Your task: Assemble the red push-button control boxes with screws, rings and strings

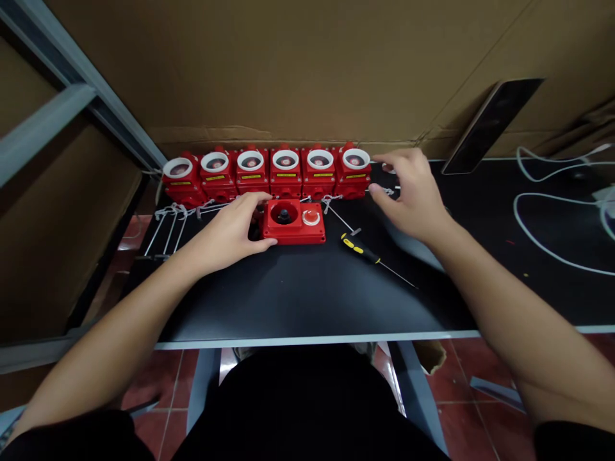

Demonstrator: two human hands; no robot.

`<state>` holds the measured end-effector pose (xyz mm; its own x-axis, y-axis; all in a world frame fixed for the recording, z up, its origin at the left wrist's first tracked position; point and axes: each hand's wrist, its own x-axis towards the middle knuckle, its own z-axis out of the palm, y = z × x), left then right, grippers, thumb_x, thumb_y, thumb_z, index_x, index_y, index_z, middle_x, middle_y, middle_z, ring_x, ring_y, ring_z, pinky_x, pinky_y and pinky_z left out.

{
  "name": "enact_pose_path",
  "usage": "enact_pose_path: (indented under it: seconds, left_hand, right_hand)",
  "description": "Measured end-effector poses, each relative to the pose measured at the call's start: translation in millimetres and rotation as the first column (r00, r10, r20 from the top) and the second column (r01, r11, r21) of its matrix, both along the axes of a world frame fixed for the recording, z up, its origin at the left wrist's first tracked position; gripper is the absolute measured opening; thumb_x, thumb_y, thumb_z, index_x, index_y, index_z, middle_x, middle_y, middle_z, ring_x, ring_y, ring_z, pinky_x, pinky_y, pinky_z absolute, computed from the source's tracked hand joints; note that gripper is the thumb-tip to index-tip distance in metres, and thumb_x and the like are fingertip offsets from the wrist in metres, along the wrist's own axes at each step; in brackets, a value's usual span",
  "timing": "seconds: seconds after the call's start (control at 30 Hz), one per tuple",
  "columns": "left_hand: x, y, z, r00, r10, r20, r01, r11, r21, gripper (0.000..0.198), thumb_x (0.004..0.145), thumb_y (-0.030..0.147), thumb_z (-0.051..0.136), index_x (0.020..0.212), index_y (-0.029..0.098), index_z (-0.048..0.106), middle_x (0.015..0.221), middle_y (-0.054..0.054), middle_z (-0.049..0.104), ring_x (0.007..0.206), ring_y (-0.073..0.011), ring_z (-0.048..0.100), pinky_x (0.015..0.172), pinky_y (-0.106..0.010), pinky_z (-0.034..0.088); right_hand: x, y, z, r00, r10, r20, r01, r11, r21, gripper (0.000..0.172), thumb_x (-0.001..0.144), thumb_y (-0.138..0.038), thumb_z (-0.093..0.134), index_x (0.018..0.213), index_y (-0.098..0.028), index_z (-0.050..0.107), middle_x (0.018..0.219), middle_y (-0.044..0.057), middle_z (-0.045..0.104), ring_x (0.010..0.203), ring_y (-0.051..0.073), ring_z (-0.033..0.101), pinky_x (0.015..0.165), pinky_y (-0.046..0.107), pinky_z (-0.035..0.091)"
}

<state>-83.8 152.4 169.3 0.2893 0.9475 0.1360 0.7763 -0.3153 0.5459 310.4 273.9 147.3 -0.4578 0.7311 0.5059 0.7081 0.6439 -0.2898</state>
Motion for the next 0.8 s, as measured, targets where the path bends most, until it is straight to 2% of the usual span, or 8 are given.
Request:
enact_pose_path:
  seconds: [0.13, 0.23, 0.33, 0.47, 0.63, 0.8]
  left_hand:
    - [-5, -1, 5.9, 0.998, 0.005, -0.064, -0.005, 1.0, 0.0, 0.076, 0.094, 0.041, 0.094, 0.163, 0.022, 0.066, 0.164, -0.017, 0.077, 0.144, -0.0394, 0.081, 0.134, -0.06, 0.063]
    - [-5, -2, 6.2, 0.997, 0.006, -0.083, -0.004, 1.0, 0.015, 0.075, 0.093, 0.038, 0.092, 0.161, 0.022, 0.067, 0.162, -0.017, 0.078, 0.143, -0.0399, 0.081, 0.133, -0.06, 0.064]
    - [0, -3, 4.1, 0.993, 0.016, -0.115, -0.013, 0.999, 0.031, 0.075, 0.094, 0.036, 0.089, 0.163, 0.019, 0.065, 0.161, -0.019, 0.076, 0.145, -0.0413, 0.079, 0.134, -0.061, 0.062]
    - [5, -5, 0.7, 0.989, 0.028, -0.142, -0.02, 0.998, 0.06, 0.077, 0.097, 0.037, 0.086, 0.167, 0.013, 0.061, 0.164, -0.023, 0.072, 0.152, -0.0441, 0.074, 0.137, -0.063, 0.06]
    - [8, -6, -1.4, 0.988, 0.029, -0.149, -0.017, 0.997, 0.081, 0.077, 0.099, 0.035, 0.085, 0.169, 0.015, 0.058, 0.164, -0.022, 0.072, 0.156, -0.0441, 0.073, 0.139, -0.063, 0.059]
    - [10, -10, -0.8, 0.982, 0.044, -0.182, -0.029, 0.996, 0.086, 0.081, 0.102, 0.036, 0.083, 0.173, 0.011, 0.054, 0.166, -0.024, 0.071, 0.157, -0.0446, 0.072, 0.138, -0.063, 0.06]
  right_hand:
    - [2, 18, -15.2, 0.999, -0.001, 0.053, 0.0, 1.0, 0.023, 0.064, 0.115, -0.039, 0.065, 0.177, -0.028, 0.063, 0.172, 0.026, 0.064, 0.163, 0.054, 0.062, 0.132, 0.086, 0.056]
    - [-5, 22, -25.8, 0.997, -0.003, 0.082, 0.0, 0.999, 0.041, 0.064, 0.114, -0.038, 0.068, 0.176, -0.026, 0.065, 0.173, 0.027, 0.061, 0.162, 0.056, 0.064, 0.132, 0.092, 0.052]
    - [-12, 23, -30.8, 0.998, -0.008, 0.067, 0.005, 0.999, 0.04, 0.062, 0.115, -0.036, 0.068, 0.175, -0.025, 0.065, 0.171, 0.027, 0.061, 0.161, 0.054, 0.066, 0.135, 0.091, 0.053]
    - [-17, 20, -28.5, 1.0, -0.012, 0.007, 0.012, 1.0, 0.0, 0.055, 0.118, -0.037, 0.064, 0.171, -0.021, 0.065, 0.162, 0.028, 0.067, 0.159, 0.053, 0.067, 0.138, 0.087, 0.053]
    - [-18, 18, -21.3, 0.997, -0.05, -0.054, 0.049, 0.998, -0.027, 0.044, 0.121, -0.041, 0.055, 0.158, -0.026, 0.073, 0.151, 0.026, 0.074, 0.148, 0.053, 0.07, 0.13, 0.089, 0.056]
    - [-19, 13, -14.1, 0.996, -0.087, 0.006, 0.087, 0.995, -0.056, 0.045, 0.123, -0.039, 0.053, 0.16, -0.024, 0.073, 0.152, 0.027, 0.072, 0.148, 0.052, 0.07, 0.131, 0.082, 0.056]
